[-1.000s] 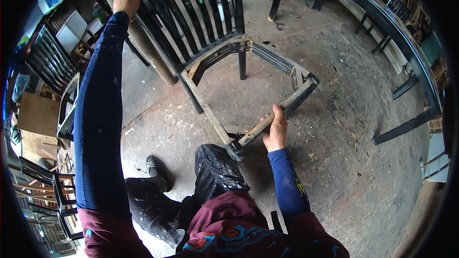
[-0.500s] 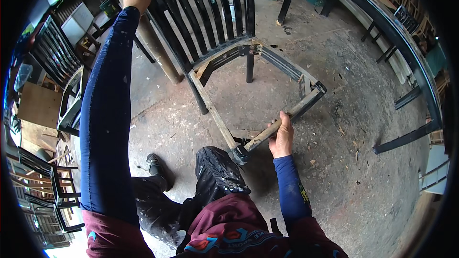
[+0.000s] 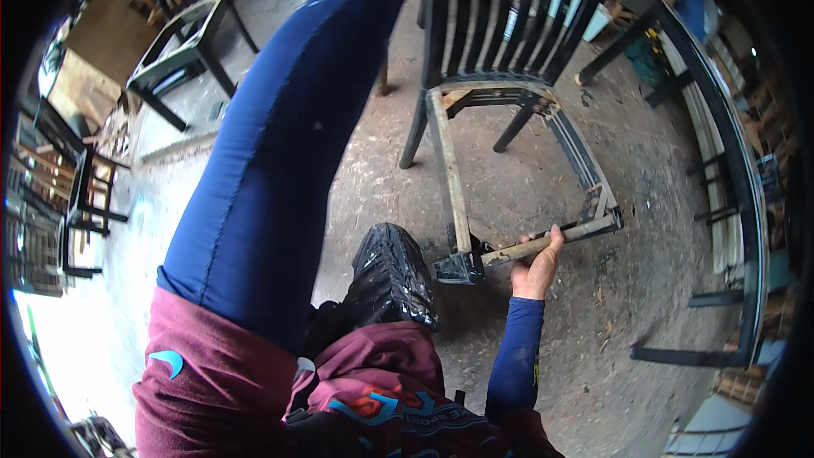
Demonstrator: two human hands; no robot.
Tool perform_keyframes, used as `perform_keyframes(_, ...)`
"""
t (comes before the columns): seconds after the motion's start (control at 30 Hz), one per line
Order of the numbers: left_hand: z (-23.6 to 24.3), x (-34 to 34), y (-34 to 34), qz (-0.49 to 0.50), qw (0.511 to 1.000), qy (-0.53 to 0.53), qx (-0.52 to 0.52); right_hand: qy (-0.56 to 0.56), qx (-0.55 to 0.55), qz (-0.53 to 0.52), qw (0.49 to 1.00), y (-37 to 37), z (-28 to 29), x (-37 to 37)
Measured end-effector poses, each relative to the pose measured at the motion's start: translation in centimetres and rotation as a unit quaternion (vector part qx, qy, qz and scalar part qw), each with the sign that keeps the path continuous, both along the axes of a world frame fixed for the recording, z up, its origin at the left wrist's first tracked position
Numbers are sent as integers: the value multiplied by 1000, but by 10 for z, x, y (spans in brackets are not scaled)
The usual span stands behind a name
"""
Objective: Repairing a wooden chair frame using a screwdriver to adjust components.
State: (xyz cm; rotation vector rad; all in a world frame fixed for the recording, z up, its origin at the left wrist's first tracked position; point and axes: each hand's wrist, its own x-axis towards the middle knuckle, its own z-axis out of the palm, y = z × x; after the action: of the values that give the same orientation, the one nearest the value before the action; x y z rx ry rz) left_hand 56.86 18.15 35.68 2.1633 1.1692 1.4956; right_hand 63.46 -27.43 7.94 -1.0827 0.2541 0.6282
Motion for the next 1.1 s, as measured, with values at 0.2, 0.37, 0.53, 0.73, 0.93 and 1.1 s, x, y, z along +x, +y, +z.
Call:
perform_keyframes(0.2, -2, -7, -11, -3, 999, -17, -34, 12, -29, 4, 999, 2, 3, -1)
perform_keyframes(0.37, -3, -3, -1, 22, 999, -11, -20, 9, -15, 14, 1000, 2, -3, 1)
perform_keyframes(0.53, -2, -4, -1, 21, 1000, 6, -2, -25, -2, 14, 1000, -3, -13, 1)
perform_keyframes(0.73, 3, 6, 26, -7, 957, 282, -64, -56, 39, 45, 997, -6, -17, -2)
perform_keyframes(0.93, -25, 5, 41, -133, 966, -86, -206, -76, 73, 55, 993, -12, -33, 4)
perform_keyframes(1.1, -30, -10, -6, -22, 997, 12, -72, -65, 39, -3, 997, -15, -58, 17)
